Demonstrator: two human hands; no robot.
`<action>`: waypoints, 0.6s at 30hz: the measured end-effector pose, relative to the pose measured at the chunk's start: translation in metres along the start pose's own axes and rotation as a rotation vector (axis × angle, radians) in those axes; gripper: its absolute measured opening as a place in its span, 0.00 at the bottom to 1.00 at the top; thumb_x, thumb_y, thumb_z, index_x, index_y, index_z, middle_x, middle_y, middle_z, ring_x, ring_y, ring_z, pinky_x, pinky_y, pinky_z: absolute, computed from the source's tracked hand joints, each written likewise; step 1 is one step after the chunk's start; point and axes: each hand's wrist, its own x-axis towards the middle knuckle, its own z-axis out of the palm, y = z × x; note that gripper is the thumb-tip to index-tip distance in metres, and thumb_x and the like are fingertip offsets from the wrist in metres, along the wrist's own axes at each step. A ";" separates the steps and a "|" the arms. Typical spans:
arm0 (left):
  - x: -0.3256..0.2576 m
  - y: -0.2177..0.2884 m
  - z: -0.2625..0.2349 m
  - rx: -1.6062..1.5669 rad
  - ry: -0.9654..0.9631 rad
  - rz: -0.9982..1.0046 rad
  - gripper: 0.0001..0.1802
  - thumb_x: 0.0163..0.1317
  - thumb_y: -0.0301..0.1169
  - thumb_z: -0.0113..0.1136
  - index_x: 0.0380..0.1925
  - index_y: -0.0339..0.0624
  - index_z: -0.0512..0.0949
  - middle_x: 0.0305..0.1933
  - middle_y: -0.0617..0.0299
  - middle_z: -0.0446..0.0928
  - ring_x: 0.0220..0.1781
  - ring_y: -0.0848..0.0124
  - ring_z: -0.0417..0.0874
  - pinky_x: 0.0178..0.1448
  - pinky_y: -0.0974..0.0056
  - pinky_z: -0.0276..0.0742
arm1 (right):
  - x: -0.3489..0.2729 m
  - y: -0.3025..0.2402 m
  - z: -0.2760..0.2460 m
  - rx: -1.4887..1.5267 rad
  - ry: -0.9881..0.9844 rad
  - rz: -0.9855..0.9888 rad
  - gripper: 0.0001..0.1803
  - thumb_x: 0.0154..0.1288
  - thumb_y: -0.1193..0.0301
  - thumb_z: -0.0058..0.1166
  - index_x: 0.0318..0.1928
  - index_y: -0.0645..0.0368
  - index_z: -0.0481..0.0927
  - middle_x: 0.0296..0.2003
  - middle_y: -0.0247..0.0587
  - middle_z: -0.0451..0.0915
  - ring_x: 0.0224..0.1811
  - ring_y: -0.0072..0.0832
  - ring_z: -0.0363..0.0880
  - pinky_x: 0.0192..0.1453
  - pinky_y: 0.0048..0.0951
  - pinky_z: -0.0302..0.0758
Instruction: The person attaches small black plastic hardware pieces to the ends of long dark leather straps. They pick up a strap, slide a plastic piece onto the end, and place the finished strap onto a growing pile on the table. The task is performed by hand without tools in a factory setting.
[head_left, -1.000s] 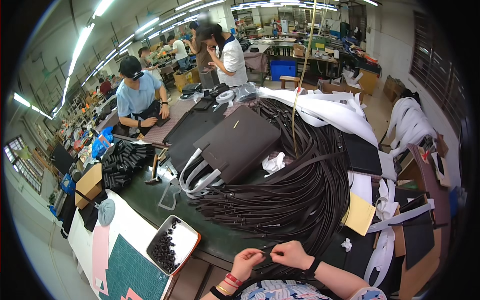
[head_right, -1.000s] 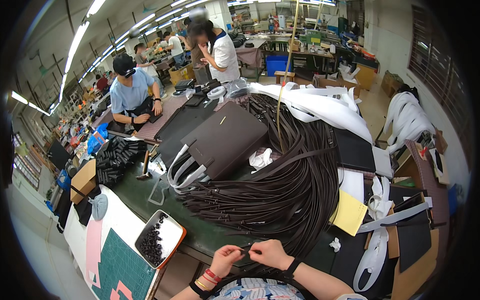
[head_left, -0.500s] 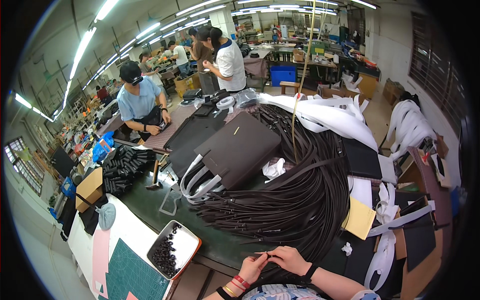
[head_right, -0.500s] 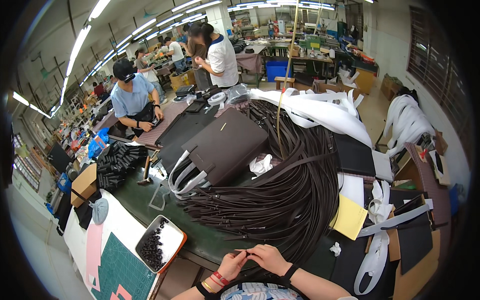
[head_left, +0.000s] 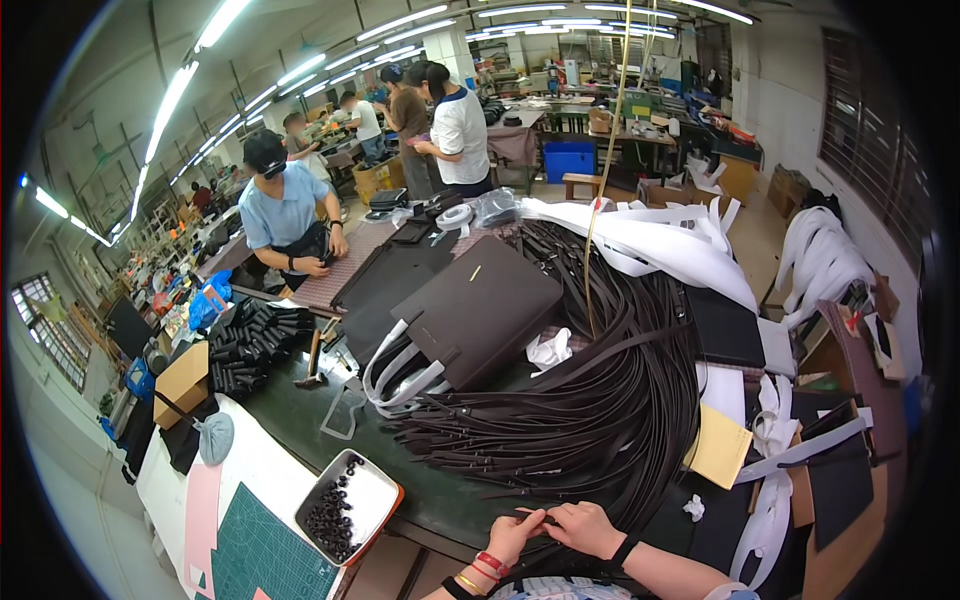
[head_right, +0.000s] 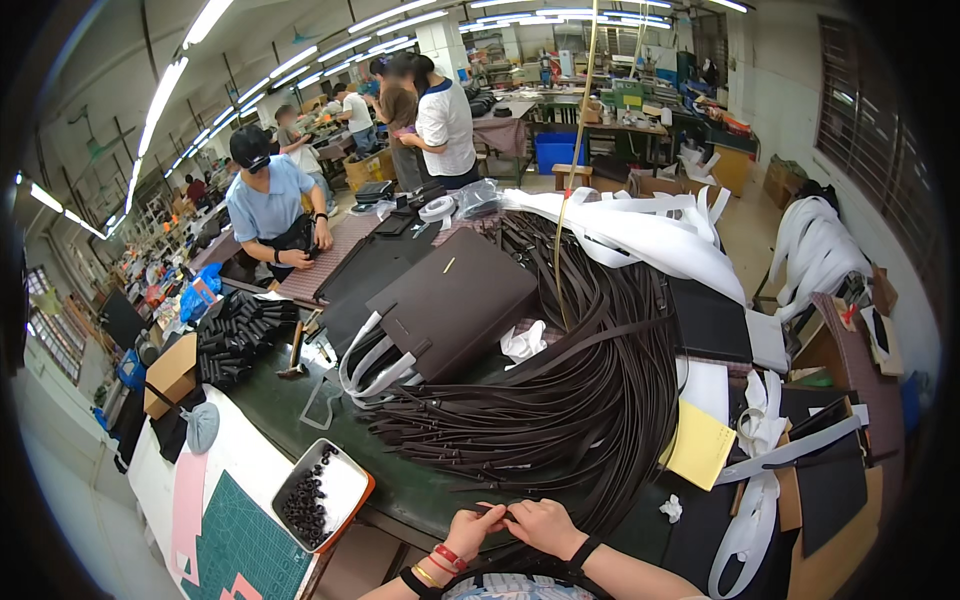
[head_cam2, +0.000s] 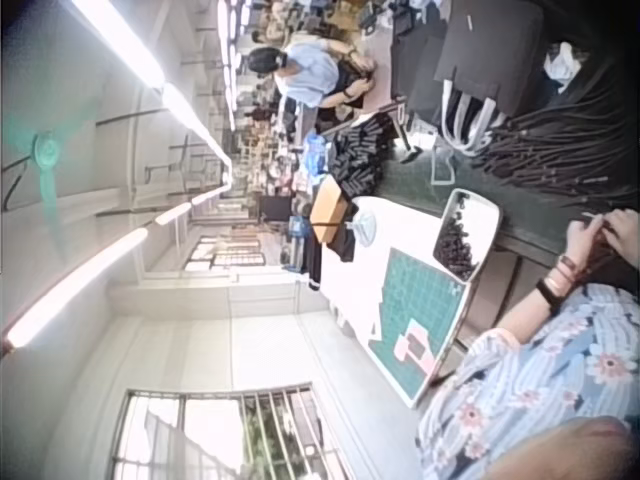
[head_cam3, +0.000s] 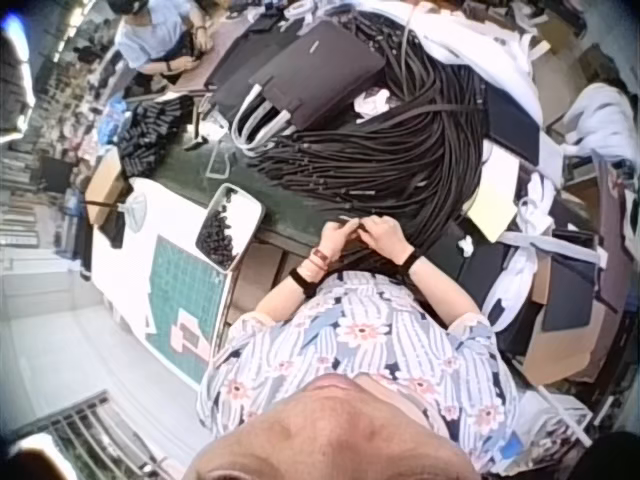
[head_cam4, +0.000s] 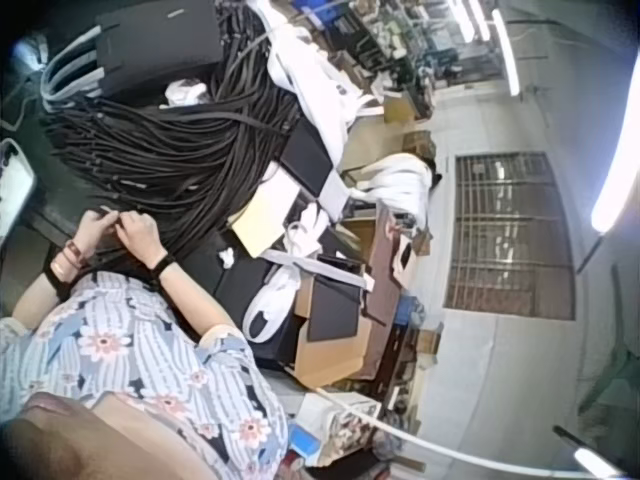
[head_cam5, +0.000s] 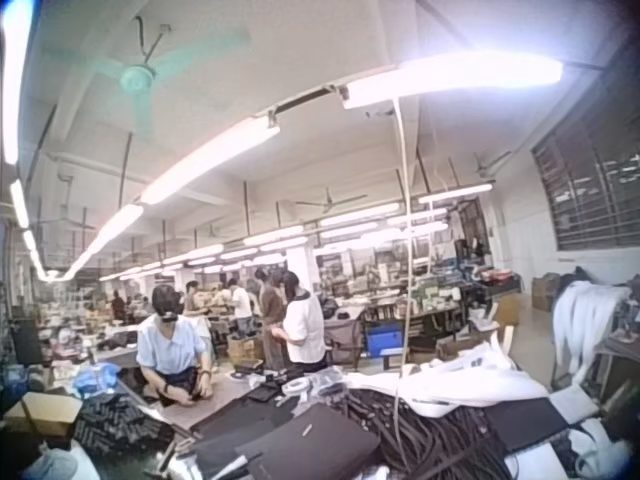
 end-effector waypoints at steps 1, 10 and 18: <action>-0.001 0.002 0.001 -0.052 -0.005 -0.025 0.09 0.67 0.34 0.63 0.37 0.38 0.83 0.36 0.65 0.82 0.37 0.77 0.81 0.44 0.72 0.78 | 0.000 -0.001 -0.002 0.058 0.027 0.011 0.14 0.55 0.64 0.65 0.41 0.56 0.81 0.26 0.35 0.80 0.27 0.33 0.81 0.33 0.31 0.77; 0.001 0.004 -0.002 -0.289 -0.165 -0.045 0.08 0.68 0.30 0.61 0.43 0.39 0.78 0.43 0.63 0.80 0.43 0.75 0.82 0.51 0.69 0.80 | 0.009 -0.002 -0.006 0.326 0.016 0.071 0.15 0.65 0.68 0.58 0.50 0.59 0.80 0.33 0.39 0.80 0.36 0.37 0.80 0.41 0.34 0.77; 0.011 -0.002 -0.012 -0.256 -0.157 0.028 0.11 0.65 0.28 0.64 0.45 0.36 0.79 0.43 0.61 0.81 0.43 0.73 0.83 0.53 0.71 0.80 | 0.006 0.018 -0.016 0.399 -0.154 0.231 0.09 0.66 0.66 0.56 0.43 0.56 0.83 0.26 0.36 0.84 0.27 0.32 0.84 0.33 0.29 0.78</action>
